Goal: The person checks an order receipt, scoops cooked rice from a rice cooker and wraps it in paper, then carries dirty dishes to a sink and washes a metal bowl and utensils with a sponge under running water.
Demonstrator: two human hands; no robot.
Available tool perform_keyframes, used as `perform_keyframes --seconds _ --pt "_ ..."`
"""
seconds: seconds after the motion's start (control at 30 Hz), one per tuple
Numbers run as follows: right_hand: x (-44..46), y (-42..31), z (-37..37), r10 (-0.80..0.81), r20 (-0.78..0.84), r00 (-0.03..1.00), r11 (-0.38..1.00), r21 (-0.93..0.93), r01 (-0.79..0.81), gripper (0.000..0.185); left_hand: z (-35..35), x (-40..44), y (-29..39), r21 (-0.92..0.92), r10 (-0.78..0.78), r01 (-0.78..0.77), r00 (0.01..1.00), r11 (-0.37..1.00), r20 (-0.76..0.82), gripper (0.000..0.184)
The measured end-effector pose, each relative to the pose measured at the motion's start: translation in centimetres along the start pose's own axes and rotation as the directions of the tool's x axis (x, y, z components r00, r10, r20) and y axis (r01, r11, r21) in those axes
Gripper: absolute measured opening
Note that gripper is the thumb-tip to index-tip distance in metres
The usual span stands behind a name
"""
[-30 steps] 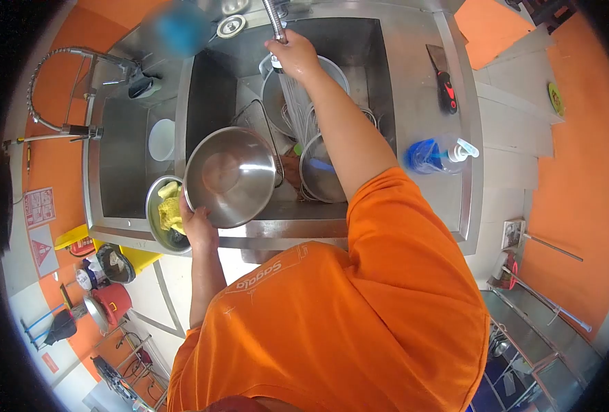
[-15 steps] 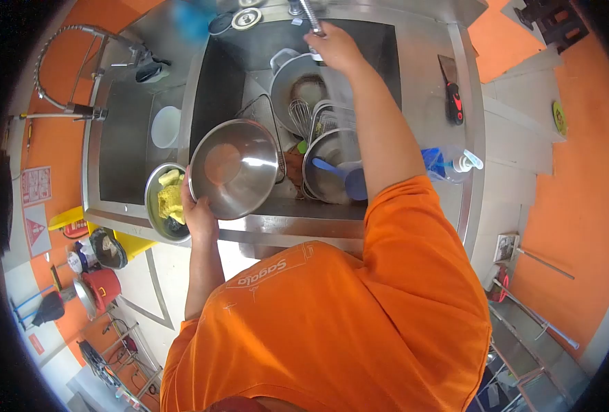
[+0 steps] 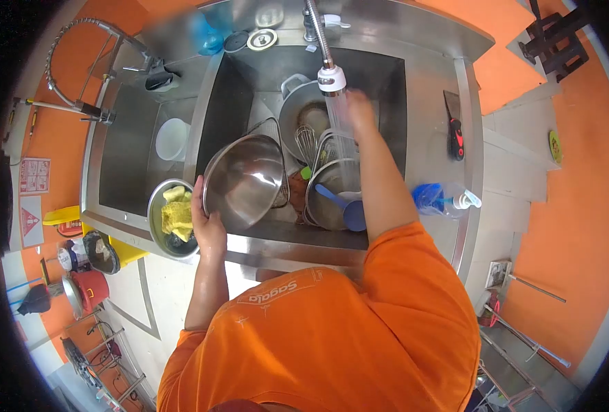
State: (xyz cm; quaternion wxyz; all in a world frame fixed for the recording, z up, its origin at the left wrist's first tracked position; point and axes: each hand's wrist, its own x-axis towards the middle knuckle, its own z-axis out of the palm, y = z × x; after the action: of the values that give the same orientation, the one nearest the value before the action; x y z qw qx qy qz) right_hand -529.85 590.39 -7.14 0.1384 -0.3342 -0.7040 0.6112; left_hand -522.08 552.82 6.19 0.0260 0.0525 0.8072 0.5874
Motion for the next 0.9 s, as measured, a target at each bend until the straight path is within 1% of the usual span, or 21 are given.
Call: perform_keyframes --seconds 0.07,0.1,0.13,0.17,0.2,0.27,0.37,0.43,0.47,0.5,0.53,0.57,0.63,0.67,0.7,0.73,0.77,0.8,0.83,0.87,0.9 --pt "-0.9 2.7 -1.2 0.285 0.221 0.933 0.943 -0.238 -0.232 0.030 0.3 0.7 0.3 0.096 0.217 -0.216 0.976 0.972 -0.002 0.073" --pt "0.8 3.8 -2.0 0.279 0.221 0.934 0.946 -0.232 -0.228 0.030 0.3 1.0 1.8 0.294 0.312 -0.300 0.950 0.908 0.003 0.073" --pt "3.6 4.7 -2.7 0.215 0.091 0.972 0.975 -0.075 -0.209 0.030 0.2 1.5 2.6 0.298 0.322 -0.308 0.947 0.903 0.002 0.073" --pt "5.8 5.0 -2.7 0.168 -0.047 0.985 0.983 0.082 -0.164 0.030 0.1 1.9 3.1 0.473 0.475 -0.451 0.877 0.757 0.076 0.068" --pt "6.8 2.1 -2.2 0.176 -0.023 0.984 0.955 0.247 -0.165 0.030 0.2 2.4 3.3 0.615 0.596 -0.561 0.783 0.554 0.178 0.064" --pt "7.7 -5.8 -0.5 0.111 0.045 0.993 0.867 0.484 -0.119 0.038 0.4 2.7 3.5 0.684 0.666 -0.625 0.696 0.376 0.270 0.047" --pt "15.4 -9.2 3.1 0.093 0.163 0.982 0.792 0.586 -0.173 0.049 1.0 3.7 3.9 0.687 0.691 -0.591 0.701 0.422 0.178 0.052" --pt "20.8 -11.9 3.4 0.158 0.309 0.938 0.615 0.712 -0.338 0.052 0.9 4.4 4.5 0.492 0.512 -0.403 0.852 0.772 -0.105 0.062" --pt "20.9 -14.6 3.6 0.191 0.341 0.920 0.612 0.692 -0.384 0.056 0.5 4.8 3.9 0.409 0.395 -0.300 0.903 0.862 -0.170 0.069" --pt "19.7 -16.8 3.9 0.148 0.294 0.944 0.693 0.651 -0.311 0.058 0.6 5.1 4.0 0.069 0.148 -0.134 0.949 0.989 -0.280 0.071" --pt "17.8 -17.9 3.9 0.097 0.244 0.965 0.764 0.603 -0.230 0.059 0.8 5.3 4.0 -0.298 -0.118 0.028 0.950 0.954 -0.290 0.073" --pt "16.8 -17.8 3.5 0.090 0.255 0.963 0.764 0.603 -0.231 0.059 0.7 5.3 3.6 -0.295 -0.115 0.022 0.946 0.955 -0.302 0.073" --pt "14.2 -16.6 1.1 0.004 0.233 0.972 0.893 0.436 -0.108 0.061 0.3 5.1 2.8 -0.367 -0.127 0.018 0.953 0.930 -0.274 0.075" --pt "11.7 -16.5 0.2 -0.058 0.072 0.996 0.896 0.444 0.020 0.059 0.2 4.9 2.9 -0.367 -0.112 0.006 0.956 0.930 -0.270 0.075" --pt "8.6 -16.7 -0.6 -0.127 -0.088 0.988 0.891 0.428 0.152 0.058 0.1 4.4 3.1 -0.079 0.091 -0.113 0.967 0.990 -0.240 0.073" --pt "4.8 -16.9 -1.1 -0.146 -0.089 0.985 0.888 0.427 0.170 0.058 0.1 3.9 3.3 0.206 0.271 -0.236 0.949 0.950 -0.163 0.071" --pt "-0.1 -17.1 -1.6 -0.348 0.054 0.936 0.892 0.326 0.313 0.062 0.1 3.6 3.4 0.362 0.419 -0.361 0.903 0.859 -0.094 0.073" --pt "-5.1 -17.3 -2.0 -0.502 0.216 0.838 0.859 0.238 0.453 0.067 0.6 3.0 4.5 0.319 0.411 -0.373 0.910 0.871 -0.060 0.071" --pt "-9.3 -17.7 -2.0 -0.596 0.385 0.704 0.796 0.169 0.581 0.072 0.9 2.5 5.1 0.374 0.437 -0.404 0.900 0.835 -0.003 0.069" --pt "-12.9 -18.2 -1.6 -0.727 0.565 0.391 0.476 0.004 0.880 0.083 1.0 1.9 5.4 0.423 0.448 -0.431 0.892 0.797 0.064 0.068" --pt "-16.2 -17.5 -0.6 -0.584 0.674 0.453 0.517 -0.122 0.848 0.085 0.9 1.3 5.5 0.457 0.487 -0.502 0.858 0.734 0.161 0.067"
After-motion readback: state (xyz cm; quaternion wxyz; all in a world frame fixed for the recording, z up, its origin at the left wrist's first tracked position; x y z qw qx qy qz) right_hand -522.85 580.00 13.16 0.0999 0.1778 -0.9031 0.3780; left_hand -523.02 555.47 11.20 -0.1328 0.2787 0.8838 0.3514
